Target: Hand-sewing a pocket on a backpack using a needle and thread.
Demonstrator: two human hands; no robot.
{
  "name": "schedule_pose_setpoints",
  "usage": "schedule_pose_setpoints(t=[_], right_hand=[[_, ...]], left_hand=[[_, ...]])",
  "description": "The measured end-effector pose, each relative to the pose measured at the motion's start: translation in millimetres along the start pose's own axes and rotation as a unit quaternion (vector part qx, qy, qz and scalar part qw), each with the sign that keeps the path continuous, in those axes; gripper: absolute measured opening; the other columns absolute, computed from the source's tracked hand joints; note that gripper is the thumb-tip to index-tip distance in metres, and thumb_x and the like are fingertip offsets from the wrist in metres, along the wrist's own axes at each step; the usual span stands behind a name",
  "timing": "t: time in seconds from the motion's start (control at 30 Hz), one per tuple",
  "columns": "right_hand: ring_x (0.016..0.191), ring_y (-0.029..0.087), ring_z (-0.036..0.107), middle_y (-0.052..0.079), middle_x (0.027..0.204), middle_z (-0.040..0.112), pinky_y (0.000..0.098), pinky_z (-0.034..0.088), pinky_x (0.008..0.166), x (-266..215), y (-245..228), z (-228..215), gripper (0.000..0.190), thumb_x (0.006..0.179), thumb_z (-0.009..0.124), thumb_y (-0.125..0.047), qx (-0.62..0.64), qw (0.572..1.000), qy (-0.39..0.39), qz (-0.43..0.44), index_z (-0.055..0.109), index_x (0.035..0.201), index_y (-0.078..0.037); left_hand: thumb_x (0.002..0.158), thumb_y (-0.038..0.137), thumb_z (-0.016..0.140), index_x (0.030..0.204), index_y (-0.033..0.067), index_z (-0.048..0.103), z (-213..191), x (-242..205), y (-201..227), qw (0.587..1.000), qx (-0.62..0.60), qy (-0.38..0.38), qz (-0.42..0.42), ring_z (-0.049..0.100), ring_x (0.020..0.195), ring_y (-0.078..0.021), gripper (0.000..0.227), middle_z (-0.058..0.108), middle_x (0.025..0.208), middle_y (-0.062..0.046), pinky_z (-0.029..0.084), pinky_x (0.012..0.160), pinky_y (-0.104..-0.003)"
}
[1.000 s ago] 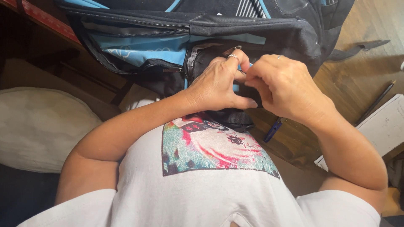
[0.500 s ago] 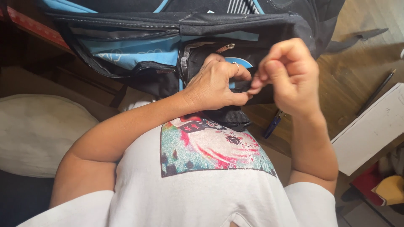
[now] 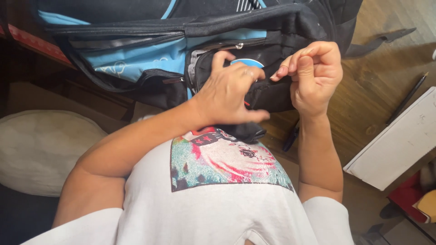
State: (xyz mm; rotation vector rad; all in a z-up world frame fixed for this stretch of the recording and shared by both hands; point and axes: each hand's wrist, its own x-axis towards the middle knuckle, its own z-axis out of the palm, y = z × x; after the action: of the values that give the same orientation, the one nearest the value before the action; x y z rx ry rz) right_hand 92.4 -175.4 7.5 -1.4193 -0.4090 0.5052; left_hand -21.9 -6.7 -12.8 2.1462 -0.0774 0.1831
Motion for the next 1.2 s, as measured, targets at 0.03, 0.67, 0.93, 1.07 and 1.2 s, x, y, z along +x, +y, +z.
schedule_pose_setpoints(t=[0.03, 0.67, 0.93, 1.07, 1.2], right_hand=[[0.071, 0.026, 0.059, 0.013, 0.08, 0.047, 0.0413, 0.061, 0.062, 4.7, 4.7, -2.3, 0.014, 0.114, 0.054, -0.016, 0.002, 1.0, 0.002, 0.0, 0.042, 0.111, -0.008], [0.072, 0.023, 0.064, 0.011, 0.082, 0.053, 0.0325, 0.059, 0.059, -23.8, 18.6, 26.0, 0.01, 0.11, 0.053, -0.014, 0.021, 0.959, 0.276, 0.055, 0.046, 0.11, -0.007], [0.072, 0.025, 0.067, 0.014, 0.086, 0.052, 0.0356, 0.062, 0.062, -19.0, 23.8, 24.4, 0.012, 0.109, 0.055, -0.011, 0.023, 0.956, 0.289, 0.037, 0.046, 0.11, -0.004], [0.071, 0.024, 0.061, 0.012, 0.086, 0.05, 0.0368, 0.059, 0.059, -15.8, 27.4, 19.1, 0.012, 0.112, 0.053, -0.015, 0.056, 0.962, 0.268, 0.003, 0.044, 0.111, -0.008], [0.07, 0.024, 0.061, 0.014, 0.085, 0.049, 0.0361, 0.06, 0.057, -15.0, 27.4, 22.4, 0.011, 0.113, 0.05, -0.014, 0.025, 0.962, 0.271, -0.018, 0.043, 0.112, -0.007]], left_hand=[[0.062, 0.062, 0.093, 0.112, 0.0064, 0.063, -10.3, -0.5, 0.8, 1.0, 0.001, -0.002, 0.0, 0.07, 0.087, -0.0262, 0.08, 0.072, 0.091, -0.005, 0.03, 0.101, -0.052], [0.077, 0.026, 0.078, 0.085, 0.015, 0.06, -80.5, 95.2, -11.4, 0.937, 0.157, -0.252, 0.184, 0.053, 0.064, -0.0265, 0.023, 0.061, 0.059, 0.002, 0.034, 0.088, -0.044], [0.073, 0.041, 0.097, 0.092, 0.0014, 0.061, -60.4, 73.1, 62.1, 0.974, 0.039, -0.125, 0.184, 0.057, 0.086, -0.0405, 0.057, 0.057, 0.094, -0.017, 0.051, 0.077, -0.053], [0.093, 0.008, 0.067, 0.088, 0.0089, 0.056, -44.5, 50.1, 22.7, 0.975, 0.073, -0.147, 0.148, 0.051, 0.068, -0.0297, 0.012, 0.05, 0.086, -0.009, 0.044, 0.058, -0.044], [0.097, 0.009, 0.078, 0.11, 0.0116, 0.068, -41.8, 32.8, -1.2, 0.982, -0.081, -0.157, 0.06, 0.065, 0.085, -0.0212, 0.017, 0.06, 0.103, -0.007, 0.052, 0.072, -0.031]])
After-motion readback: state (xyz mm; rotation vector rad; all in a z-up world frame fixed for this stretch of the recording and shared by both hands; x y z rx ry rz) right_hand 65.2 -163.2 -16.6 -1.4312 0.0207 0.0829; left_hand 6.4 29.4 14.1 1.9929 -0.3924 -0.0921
